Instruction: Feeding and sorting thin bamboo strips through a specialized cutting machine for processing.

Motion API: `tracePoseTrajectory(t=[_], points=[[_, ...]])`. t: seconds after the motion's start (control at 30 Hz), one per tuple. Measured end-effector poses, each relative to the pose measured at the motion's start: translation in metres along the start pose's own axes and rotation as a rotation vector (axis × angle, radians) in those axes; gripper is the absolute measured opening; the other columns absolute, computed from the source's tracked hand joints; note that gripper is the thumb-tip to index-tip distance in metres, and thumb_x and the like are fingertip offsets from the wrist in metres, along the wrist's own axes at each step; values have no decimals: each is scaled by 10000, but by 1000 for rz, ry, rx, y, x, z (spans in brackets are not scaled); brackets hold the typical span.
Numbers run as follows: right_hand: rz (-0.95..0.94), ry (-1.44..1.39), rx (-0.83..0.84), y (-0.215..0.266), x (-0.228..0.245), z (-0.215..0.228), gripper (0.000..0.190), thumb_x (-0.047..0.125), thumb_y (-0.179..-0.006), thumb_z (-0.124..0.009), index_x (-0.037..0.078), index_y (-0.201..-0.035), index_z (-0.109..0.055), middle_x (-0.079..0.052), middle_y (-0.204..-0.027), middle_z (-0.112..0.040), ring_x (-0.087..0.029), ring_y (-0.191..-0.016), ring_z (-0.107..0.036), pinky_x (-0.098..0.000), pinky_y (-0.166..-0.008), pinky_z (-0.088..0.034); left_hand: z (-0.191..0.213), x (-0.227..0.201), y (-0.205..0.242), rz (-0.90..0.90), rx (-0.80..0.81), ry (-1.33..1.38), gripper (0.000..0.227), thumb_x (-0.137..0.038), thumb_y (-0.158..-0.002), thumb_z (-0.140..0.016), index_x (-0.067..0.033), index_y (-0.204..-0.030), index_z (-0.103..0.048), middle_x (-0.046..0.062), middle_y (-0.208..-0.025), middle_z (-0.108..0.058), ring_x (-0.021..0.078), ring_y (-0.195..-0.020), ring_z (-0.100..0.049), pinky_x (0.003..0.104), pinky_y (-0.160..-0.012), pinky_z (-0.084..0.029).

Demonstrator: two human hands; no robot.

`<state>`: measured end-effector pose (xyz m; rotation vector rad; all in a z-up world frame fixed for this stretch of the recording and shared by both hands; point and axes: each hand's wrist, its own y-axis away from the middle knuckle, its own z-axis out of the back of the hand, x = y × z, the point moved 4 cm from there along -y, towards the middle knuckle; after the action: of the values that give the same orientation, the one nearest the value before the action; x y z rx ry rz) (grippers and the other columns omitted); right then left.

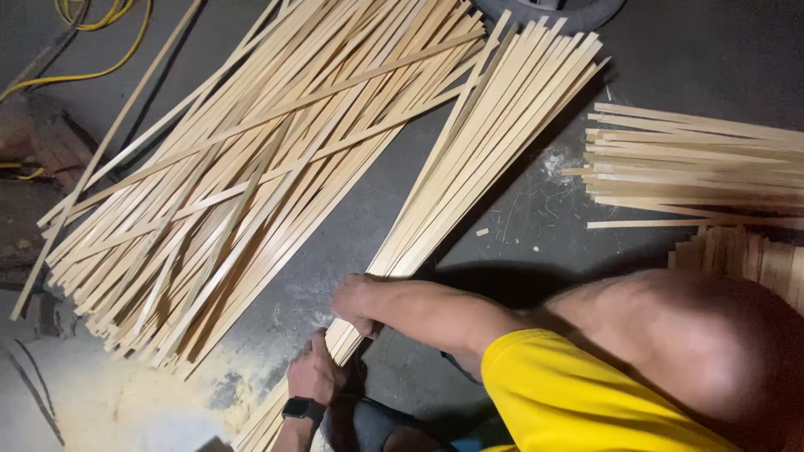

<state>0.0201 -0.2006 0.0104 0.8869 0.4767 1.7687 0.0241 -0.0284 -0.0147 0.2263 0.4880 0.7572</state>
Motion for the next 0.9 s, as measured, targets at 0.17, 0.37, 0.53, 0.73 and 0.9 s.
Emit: tracePoseTrajectory(t=[0.17, 0.37, 0.53, 0.73, 0.9], points=[[37, 67, 93, 35, -1, 25, 525, 303, -569, -919, 130, -1055, -819, -67, -1100, -794, -244, -1075, -739, -400, -944, -579, 6, -13, 3, -24, -31, 50, 654, -110, -643, -762, -64, -1240, -499, 242, -819, -698, 458, -750, -687, 545, -685, -570], [17, 59, 46, 134, -17, 72, 828, 306, -628, -909, 38, -1340, -582, -154, -1329, -619, -320, -1236, -597, -454, -1080, -460, 68, -44, -14, -111, 63, -45, 620, -32, -618, -757, -39, -1200, -545, 191, -733, -688, 316, -572, -677, 420, -495, -581], [197, 181, -440, 328, -42, 108, 892, 422, -566, -937, -97, -1213, -608, -336, -1323, -546, -472, -1207, -548, -539, -1015, -451, 108, -63, -27, -176, 150, -153, 500, -18, -688, -719, -80, -1161, -568, 140, -703, -690, 295, -572, -671, 391, -470, -580], [-536, -1055, -283, 410, -108, -130, 483, 454, -863, -552, 27, -1086, -592, -150, -1047, -651, -265, -961, -659, -384, -826, -506, 184, -187, -36, -358, 162, -113, 531, -143, -571, -882, -42, -964, -538, 188, -692, -669, 367, -623, -642, 488, -585, -529], [404, -2125, -1144, 278, -123, -279, 840, 473, -923, -604, 208, -1589, -167, -147, -1645, -275, -297, -1523, -299, -533, -1212, -290, 163, -286, -42, -457, 247, -160, 525, -189, -688, -816, 22, -1107, -582, 226, -812, -700, 393, -765, -714, 464, -669, -586]])
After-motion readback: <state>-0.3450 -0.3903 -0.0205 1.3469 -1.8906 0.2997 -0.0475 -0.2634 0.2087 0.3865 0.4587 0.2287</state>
